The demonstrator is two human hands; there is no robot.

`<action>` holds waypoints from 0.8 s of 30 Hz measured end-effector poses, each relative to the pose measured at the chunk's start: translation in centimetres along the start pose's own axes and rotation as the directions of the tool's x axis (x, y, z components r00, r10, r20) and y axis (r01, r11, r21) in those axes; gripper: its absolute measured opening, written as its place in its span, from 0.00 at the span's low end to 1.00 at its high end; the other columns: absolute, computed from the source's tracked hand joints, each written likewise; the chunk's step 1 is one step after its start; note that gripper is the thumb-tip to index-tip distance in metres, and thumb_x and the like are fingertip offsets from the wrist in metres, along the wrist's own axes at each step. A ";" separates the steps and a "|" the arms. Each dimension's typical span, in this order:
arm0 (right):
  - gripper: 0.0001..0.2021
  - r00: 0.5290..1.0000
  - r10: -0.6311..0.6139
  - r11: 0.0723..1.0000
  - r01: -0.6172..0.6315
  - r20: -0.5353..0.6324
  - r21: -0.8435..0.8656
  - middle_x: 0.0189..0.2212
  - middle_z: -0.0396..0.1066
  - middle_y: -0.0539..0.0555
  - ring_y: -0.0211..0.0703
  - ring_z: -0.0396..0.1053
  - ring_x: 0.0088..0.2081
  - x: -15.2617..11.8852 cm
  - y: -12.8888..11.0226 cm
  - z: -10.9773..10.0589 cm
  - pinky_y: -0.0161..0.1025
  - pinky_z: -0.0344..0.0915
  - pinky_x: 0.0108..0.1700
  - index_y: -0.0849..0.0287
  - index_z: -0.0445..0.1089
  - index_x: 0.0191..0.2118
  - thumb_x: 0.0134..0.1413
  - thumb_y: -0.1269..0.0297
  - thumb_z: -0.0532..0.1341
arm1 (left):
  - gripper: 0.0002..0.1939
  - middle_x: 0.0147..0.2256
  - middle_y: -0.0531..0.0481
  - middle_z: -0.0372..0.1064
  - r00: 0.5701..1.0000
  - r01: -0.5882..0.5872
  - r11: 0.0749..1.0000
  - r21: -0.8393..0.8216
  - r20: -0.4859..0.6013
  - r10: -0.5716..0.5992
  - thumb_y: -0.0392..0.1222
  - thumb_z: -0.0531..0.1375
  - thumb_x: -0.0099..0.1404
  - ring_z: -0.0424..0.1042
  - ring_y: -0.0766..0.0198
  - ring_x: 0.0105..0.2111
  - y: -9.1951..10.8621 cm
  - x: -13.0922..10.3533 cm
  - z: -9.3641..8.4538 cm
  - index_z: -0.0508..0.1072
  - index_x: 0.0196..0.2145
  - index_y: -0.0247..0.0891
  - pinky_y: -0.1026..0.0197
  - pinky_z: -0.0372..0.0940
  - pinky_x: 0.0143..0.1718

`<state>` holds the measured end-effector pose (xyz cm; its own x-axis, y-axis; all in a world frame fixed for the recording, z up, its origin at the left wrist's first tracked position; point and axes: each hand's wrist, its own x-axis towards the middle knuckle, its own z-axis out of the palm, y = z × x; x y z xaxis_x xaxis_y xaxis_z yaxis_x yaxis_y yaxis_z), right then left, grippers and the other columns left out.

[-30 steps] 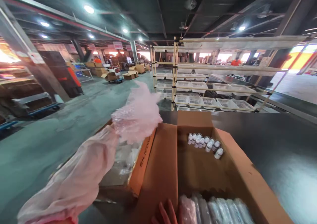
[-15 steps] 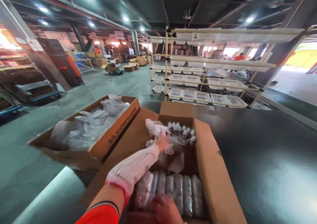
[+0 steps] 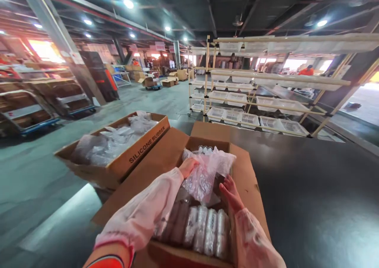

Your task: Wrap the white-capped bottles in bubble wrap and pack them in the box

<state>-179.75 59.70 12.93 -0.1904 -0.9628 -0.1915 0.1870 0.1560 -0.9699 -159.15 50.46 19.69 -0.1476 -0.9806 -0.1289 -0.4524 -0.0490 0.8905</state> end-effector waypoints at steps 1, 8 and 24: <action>0.50 1.000 -0.005 0.999 0.004 0.020 0.042 0.54 0.65 0.60 0.54 0.63 0.54 0.8 -0.8 -0.3 0.46 0.67 0.49 0.53 0.63 0.55 0.18 0.41 0.74 | 0.20 0.16 0.58 0.60 0.998 0.043 0.997 -0.064 0.043 -0.040 0.37 0.48 0.65 0.62 0.70 0.17 0.0 -0.3 0.5 0.64 0.16 0.36 0.67 0.66 0.27; 0.37 0.933 -0.010 1.000 0.012 0.359 -0.003 0.48 0.71 0.62 0.49 0.71 0.45 1.7 -3.3 -1.9 0.44 0.69 0.44 0.59 0.64 0.55 0.45 0.37 0.62 | 0.13 0.14 0.55 0.58 0.938 0.236 0.921 -0.311 0.320 -0.133 0.30 0.48 0.57 0.60 0.68 0.17 -0.7 -1.7 4.3 0.64 0.18 0.35 0.63 0.61 0.25; 0.32 0.928 -0.087 0.987 0.031 -0.363 -0.156 0.24 0.73 0.58 0.42 0.68 0.23 -1.7 -11.0 -15.3 0.35 0.64 0.23 0.64 0.74 0.30 0.27 0.36 0.68 | 0.29 0.63 0.48 0.54 0.848 -0.428 0.904 0.010 0.352 0.398 0.38 0.61 0.57 0.49 0.54 0.64 -0.5 7.4 12.9 0.66 0.56 0.43 0.49 0.42 0.64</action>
<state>-196.26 63.00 21.64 -0.5427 -0.8268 -0.1478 0.0278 0.1582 -0.9870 -171.37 45.69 12.71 -0.6142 -0.7839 0.0914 -0.3547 0.3776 0.8553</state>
